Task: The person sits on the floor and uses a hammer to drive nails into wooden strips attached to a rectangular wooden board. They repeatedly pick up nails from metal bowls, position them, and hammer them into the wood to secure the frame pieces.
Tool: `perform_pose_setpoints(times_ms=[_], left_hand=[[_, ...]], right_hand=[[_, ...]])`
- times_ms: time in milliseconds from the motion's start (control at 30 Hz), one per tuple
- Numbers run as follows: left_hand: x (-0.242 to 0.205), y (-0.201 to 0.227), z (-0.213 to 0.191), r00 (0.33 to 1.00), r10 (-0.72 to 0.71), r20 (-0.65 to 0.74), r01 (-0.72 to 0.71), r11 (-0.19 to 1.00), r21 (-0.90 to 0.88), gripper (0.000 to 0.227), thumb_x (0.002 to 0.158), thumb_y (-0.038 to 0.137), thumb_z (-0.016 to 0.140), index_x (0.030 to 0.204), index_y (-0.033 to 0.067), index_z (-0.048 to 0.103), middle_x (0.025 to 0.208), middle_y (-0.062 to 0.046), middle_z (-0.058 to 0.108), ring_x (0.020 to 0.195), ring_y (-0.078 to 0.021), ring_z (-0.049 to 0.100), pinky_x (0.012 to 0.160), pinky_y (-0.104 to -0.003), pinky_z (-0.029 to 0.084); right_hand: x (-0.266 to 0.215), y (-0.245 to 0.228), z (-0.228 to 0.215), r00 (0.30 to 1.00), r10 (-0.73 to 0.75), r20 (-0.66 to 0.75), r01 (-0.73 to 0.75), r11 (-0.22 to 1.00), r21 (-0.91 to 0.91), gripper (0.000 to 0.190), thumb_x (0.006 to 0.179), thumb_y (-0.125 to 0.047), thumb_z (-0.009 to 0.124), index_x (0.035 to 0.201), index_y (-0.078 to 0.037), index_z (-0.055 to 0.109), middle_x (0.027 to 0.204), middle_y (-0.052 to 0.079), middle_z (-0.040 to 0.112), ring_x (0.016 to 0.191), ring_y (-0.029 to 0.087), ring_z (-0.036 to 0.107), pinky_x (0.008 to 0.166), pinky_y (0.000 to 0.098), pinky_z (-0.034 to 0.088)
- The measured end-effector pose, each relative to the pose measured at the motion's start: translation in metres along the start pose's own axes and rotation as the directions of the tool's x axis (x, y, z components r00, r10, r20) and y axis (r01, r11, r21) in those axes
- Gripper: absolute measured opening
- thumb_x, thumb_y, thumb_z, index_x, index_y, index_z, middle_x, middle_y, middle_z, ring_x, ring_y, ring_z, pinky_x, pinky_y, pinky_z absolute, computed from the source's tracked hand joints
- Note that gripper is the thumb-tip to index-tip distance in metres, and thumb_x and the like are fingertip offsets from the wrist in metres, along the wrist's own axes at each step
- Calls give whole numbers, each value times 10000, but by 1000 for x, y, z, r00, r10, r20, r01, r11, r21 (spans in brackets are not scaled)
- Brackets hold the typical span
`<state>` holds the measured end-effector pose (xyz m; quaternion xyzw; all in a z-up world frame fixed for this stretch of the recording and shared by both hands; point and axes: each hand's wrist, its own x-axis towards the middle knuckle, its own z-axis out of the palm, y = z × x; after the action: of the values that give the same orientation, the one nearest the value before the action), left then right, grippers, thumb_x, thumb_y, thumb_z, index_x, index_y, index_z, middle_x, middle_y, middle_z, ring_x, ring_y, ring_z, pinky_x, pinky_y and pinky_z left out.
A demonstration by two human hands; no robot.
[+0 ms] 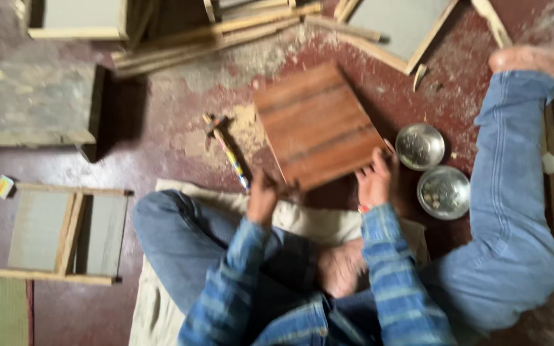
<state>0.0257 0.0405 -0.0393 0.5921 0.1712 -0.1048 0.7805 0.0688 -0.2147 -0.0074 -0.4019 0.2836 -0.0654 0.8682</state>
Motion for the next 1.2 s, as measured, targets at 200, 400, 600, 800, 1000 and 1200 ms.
perform_pose_setpoints(times_ms=[200, 400, 600, 800, 1000, 1200], left_hand=[[-2, 37, -55, 876, 257, -408, -240, 966, 92, 297, 1025, 267, 697, 1081, 13, 553, 925, -126, 581, 821, -250, 578, 692, -392, 509], [18, 106, -64, 973, -150, 174, 118, 976, 182, 501, 978, 480, 573, 1304, 104, 633, 1153, -98, 646, 997, -209, 627, 814, -362, 556], [-21, 74, -12, 979, -144, 146, 152, 987, -43, 435, 926, 335, 741, 1249, 50, 680, 1102, -78, 717, 963, -170, 667, 808, -310, 545], [-6, 23, 15, 960, -55, -275, -40, 944, -327, 271, 1016, 220, 669, 1230, 63, 613, 971, -42, 657, 820, -172, 600, 702, -333, 499], [55, -59, 77, 951, -202, -235, 18, 793, -608, 302, 955, 131, 672, 1197, 100, 494, 1106, -60, 623, 962, -196, 658, 825, -426, 588], [70, -65, 84, 951, -308, -15, 272, 860, -432, 185, 945, 126, 638, 1109, 44, 614, 990, -81, 669, 858, -211, 678, 740, -384, 599]], right_hand=[[-44, -81, -13, 933, -179, 313, 211, 975, -70, 372, 1052, -117, 624, 1419, -73, 588, 1414, 41, 623, 1354, 197, 557, 1203, 399, 407], [-58, -149, -38, 959, 35, 281, 62, 942, -330, 408, 1038, -170, 537, 1422, -44, 593, 1392, 50, 636, 1336, 165, 567, 1164, 341, 398], [1, -113, -30, 965, 43, 258, 66, 915, -399, 407, 1046, -212, 619, 1415, -42, 589, 1383, 43, 621, 1311, 155, 554, 1149, 335, 384], [60, -78, -24, 965, -186, 186, 262, 722, -640, 414, 1034, -345, 648, 1391, -150, 572, 1315, 62, 652, 1190, 199, 635, 981, 391, 549], [27, 7, -40, 998, 32, 60, 12, 783, -622, 561, 974, -347, 702, 1427, -97, 484, 1192, 46, 592, 1044, 206, 658, 857, 434, 623], [24, 38, -43, 983, 98, 154, -8, 865, -502, 583, 969, -159, 690, 1479, -41, 433, 1172, 163, 669, 998, 245, 701, 895, 430, 626]])
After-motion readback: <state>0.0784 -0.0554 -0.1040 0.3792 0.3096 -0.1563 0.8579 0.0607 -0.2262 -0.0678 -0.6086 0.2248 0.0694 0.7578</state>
